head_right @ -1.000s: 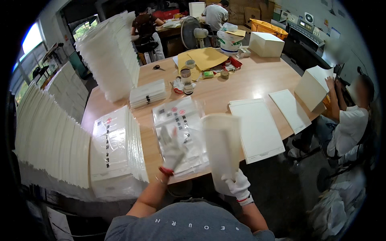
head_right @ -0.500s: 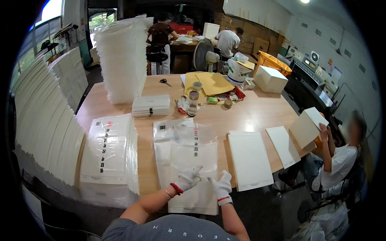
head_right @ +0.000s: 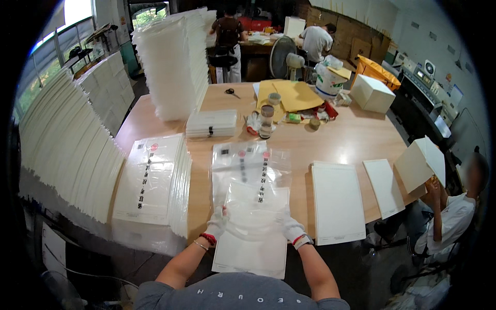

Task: The person repeatedly picks up white foam sheets and inserts them into clear plastic sleeves on a table. They then place the packaged items into a growing stack. Other people are working in the background.

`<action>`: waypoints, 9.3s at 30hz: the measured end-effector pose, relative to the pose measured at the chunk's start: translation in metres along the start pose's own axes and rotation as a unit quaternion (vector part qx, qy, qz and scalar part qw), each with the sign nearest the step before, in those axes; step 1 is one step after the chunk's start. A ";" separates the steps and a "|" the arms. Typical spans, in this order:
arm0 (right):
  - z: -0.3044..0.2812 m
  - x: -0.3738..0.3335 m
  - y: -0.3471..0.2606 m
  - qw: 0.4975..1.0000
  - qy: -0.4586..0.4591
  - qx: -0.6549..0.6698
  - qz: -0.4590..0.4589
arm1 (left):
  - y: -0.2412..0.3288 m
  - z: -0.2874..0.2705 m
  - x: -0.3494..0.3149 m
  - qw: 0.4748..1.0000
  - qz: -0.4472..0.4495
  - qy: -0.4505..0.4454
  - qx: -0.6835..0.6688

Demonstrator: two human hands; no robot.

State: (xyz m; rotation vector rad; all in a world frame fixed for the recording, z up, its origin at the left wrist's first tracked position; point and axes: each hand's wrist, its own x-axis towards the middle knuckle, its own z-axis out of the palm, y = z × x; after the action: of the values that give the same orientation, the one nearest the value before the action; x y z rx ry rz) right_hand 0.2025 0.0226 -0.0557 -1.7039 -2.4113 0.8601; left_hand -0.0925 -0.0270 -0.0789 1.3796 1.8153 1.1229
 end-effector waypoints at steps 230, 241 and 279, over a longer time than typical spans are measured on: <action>0.040 -0.128 -0.078 0.747 0.020 0.637 0.191 | 0.028 0.036 -0.048 0.902 0.350 -0.069 0.241; 0.027 -0.078 -0.078 0.771 -0.044 0.619 0.141 | 0.049 0.017 0.003 0.949 -0.119 -0.279 -0.086; -0.035 -0.092 0.154 0.920 0.390 0.029 -0.029 | 0.164 0.012 -0.083 0.934 0.224 -0.261 -0.093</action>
State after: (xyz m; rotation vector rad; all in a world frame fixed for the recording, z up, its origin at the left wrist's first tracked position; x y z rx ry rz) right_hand 0.3814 -0.0095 -0.0761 -1.5330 -1.8447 0.1618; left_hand 0.0165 -0.0855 0.0576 1.8145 1.0202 0.9800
